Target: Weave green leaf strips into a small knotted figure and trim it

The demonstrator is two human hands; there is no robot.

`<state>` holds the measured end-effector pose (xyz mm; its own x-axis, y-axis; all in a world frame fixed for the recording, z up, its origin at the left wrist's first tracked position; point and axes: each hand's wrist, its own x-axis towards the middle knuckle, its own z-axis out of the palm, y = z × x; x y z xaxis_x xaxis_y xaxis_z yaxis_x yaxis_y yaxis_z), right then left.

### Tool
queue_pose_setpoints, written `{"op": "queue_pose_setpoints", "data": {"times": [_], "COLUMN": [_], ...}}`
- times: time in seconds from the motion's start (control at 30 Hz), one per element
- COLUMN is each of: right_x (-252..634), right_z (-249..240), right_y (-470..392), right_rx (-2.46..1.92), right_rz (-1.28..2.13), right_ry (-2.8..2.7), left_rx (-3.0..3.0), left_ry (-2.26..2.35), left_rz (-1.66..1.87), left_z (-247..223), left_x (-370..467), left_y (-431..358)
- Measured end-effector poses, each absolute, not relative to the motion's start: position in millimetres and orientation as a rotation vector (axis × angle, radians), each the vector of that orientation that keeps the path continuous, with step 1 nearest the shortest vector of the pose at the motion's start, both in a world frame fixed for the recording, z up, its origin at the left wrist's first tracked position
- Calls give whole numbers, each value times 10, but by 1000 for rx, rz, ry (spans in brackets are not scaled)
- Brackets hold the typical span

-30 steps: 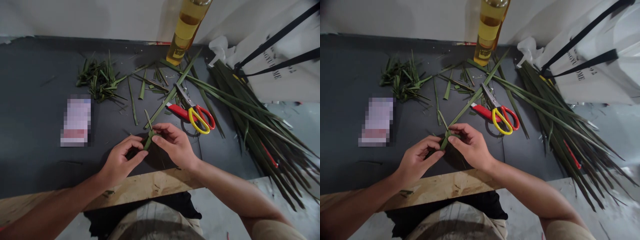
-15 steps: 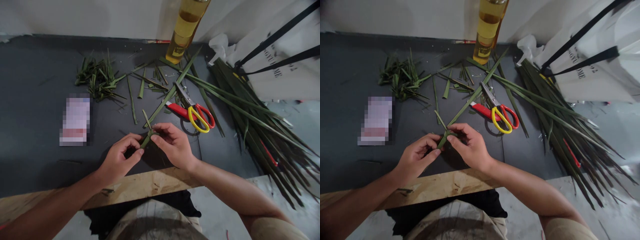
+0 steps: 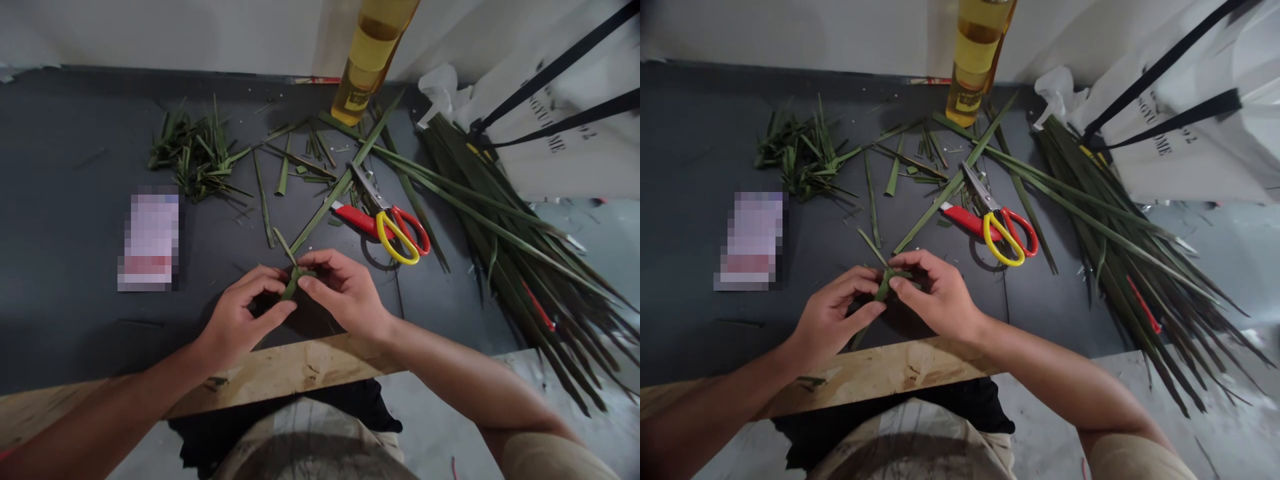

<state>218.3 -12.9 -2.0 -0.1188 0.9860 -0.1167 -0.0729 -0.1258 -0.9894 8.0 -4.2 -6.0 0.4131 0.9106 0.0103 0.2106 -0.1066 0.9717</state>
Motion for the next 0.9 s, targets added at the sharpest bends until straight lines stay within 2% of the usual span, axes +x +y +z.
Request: {"op": "queue_pose_setpoints", "data": {"times": [0.37, 0.6, 0.73, 0.9], "right_x": [2045, 2128, 2157, 2149], "right_z": [-23, -69, -60, -43], "right_y": [-210, -104, -112, -165], "right_rx": [-1281, -1163, -1120, -1163], "right_rz": [1298, 1504, 1613, 1504], "right_ry": [-1128, -1009, -1012, -1129], "left_rx": [1579, 1606, 1403, 1181], "left_ry": [1091, 1085, 1187, 1172], "left_rz": [757, 787, 934, 807], "left_z": [-15, 76, 35, -33], "left_x": [156, 75, 48, 101], "left_y": [-68, -17, -7, -31]}}
